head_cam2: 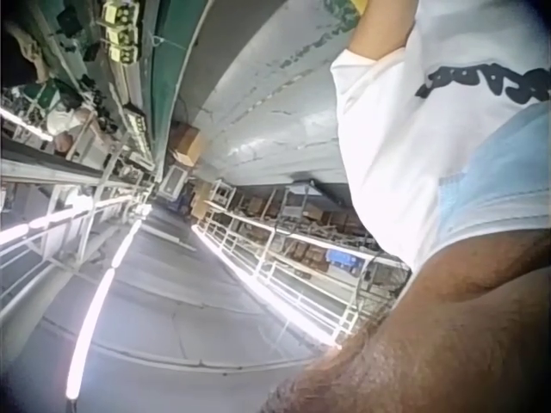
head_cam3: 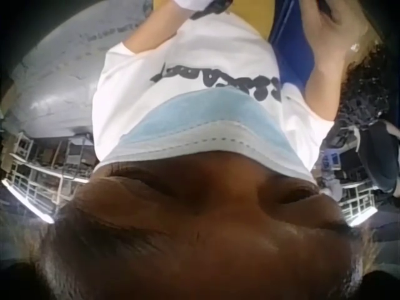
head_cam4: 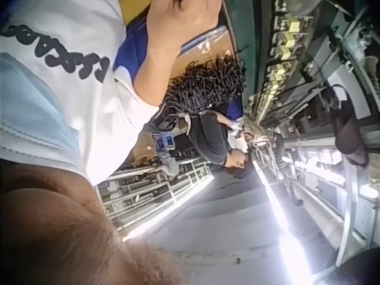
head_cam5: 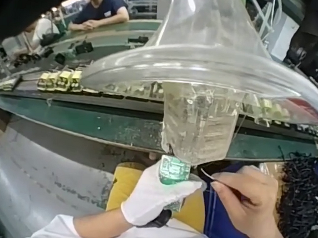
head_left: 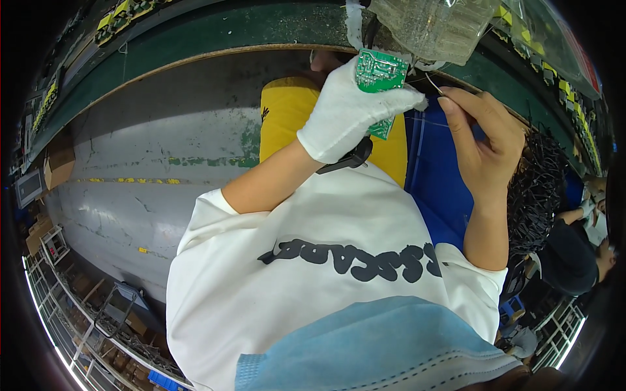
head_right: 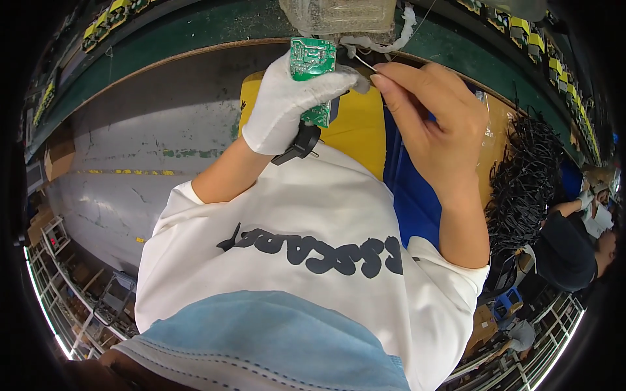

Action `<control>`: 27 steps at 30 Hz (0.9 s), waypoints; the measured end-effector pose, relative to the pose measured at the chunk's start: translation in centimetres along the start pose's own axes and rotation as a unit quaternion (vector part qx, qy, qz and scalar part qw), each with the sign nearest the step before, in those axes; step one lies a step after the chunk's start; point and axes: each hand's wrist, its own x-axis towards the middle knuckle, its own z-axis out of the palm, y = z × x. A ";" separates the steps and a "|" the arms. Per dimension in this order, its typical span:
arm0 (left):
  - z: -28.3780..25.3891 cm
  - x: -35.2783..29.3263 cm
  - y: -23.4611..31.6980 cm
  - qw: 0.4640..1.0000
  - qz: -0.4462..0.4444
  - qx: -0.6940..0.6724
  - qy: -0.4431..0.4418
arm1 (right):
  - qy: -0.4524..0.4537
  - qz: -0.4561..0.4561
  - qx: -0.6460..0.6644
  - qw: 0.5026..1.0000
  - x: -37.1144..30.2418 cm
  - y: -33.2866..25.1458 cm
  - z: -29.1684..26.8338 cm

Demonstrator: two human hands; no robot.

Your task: Assembling electronic components by connecting wires to circuit boards on an assembly line.

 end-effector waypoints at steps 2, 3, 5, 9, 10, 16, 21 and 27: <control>0.1 0.0 0.1 1.000 -0.008 -0.010 -0.008 | -0.002 0.034 0.008 0.999 0.0 -0.8 0.1; 0.1 0.2 0.0 1.000 -0.006 -0.018 -0.005 | -0.003 0.051 0.011 0.999 0.1 -1.1 0.2; 0.1 0.4 -0.1 0.999 -0.002 -0.032 0.000 | 0.001 0.046 0.008 0.999 0.3 -1.1 0.3; 0.2 0.3 0.4 1.000 -0.009 -0.011 -0.011 | 0.010 0.032 0.004 0.999 0.7 -1.0 0.5; 0.2 0.3 0.4 1.000 -0.009 -0.011 -0.011 | 0.011 0.029 0.003 1.000 0.8 -1.0 0.5; 0.2 0.3 0.5 1.000 0.007 0.007 -0.007 | 0.012 0.031 0.003 0.999 0.9 -0.9 0.7; 0.2 0.4 0.0 0.996 0.068 0.054 -0.001 | 0.011 0.027 0.009 1.000 1.1 -0.9 0.8; 0.0 0.4 0.4 0.998 0.031 0.050 0.000 | 0.017 0.029 0.011 0.999 1.4 -0.9 1.3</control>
